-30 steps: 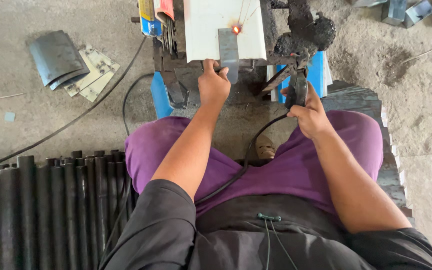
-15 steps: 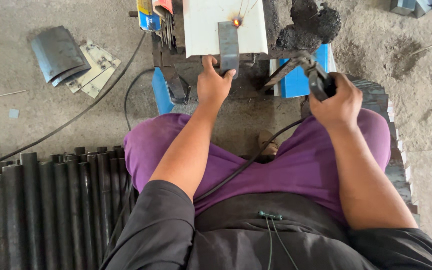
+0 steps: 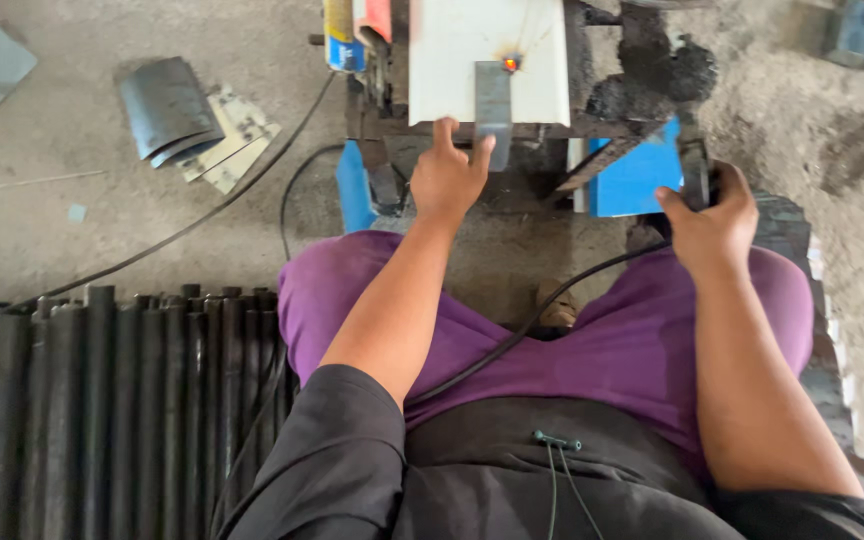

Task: The person sits cross-legged on the floor and uses a welding torch to join a small metal piece to a larger white metal sheet. They then pick up a blue metal sheet, place the small piece on it, and continue welding the two together.

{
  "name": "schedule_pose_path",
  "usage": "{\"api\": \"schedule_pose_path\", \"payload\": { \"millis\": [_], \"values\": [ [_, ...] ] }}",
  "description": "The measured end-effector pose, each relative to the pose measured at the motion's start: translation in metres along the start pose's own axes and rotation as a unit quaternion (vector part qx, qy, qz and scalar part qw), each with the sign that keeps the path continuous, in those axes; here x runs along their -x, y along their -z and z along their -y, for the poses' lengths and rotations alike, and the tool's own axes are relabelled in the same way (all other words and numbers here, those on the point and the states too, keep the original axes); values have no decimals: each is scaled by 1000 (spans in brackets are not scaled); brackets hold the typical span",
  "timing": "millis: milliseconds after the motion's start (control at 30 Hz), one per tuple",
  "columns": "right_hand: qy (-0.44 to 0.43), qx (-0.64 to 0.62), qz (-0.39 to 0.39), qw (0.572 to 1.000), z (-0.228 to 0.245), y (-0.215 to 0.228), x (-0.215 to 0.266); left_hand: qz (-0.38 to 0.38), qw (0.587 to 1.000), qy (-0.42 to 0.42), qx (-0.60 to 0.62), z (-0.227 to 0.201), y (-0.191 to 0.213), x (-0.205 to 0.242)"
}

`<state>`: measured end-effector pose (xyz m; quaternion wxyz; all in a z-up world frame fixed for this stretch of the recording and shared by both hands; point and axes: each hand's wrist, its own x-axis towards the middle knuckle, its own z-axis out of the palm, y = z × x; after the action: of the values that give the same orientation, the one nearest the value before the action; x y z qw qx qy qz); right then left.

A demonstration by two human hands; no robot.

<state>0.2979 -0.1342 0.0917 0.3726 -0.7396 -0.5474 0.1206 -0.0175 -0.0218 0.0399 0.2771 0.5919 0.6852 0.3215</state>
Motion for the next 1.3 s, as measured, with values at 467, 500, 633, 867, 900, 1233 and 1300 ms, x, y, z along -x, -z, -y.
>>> {"api": "schedule_pose_path", "payload": {
  "millis": [467, 500, 633, 867, 900, 1233, 1300],
  "values": [
    [-80, -346, 53, 933, -16, -19, -11, -149, 984, 81, -52, 78, 57, -106],
    [-81, -344, 57, 934, -16, -19, -11, -131, 986, 74, -76, 79, 53, -107],
    [-89, -345, 61, 932, -17, -22, -12, -107, 977, 93, -160, 85, 40, -114],
    [-88, -350, 68, 930, -19, -18, -14, -126, 976, 53, -169, 80, 42, -104],
    [-89, -357, 66, 927, -18, -18, -13, -116, 976, 54, -175, 72, 50, -98],
    [-121, -532, 84, 834, -20, -13, -11, -228, 927, -197, -225, -9, 197, 81],
    [-112, -562, 96, 814, -23, -19, -13, -395, 830, -364, -150, -24, 231, 94]
  ]
}}
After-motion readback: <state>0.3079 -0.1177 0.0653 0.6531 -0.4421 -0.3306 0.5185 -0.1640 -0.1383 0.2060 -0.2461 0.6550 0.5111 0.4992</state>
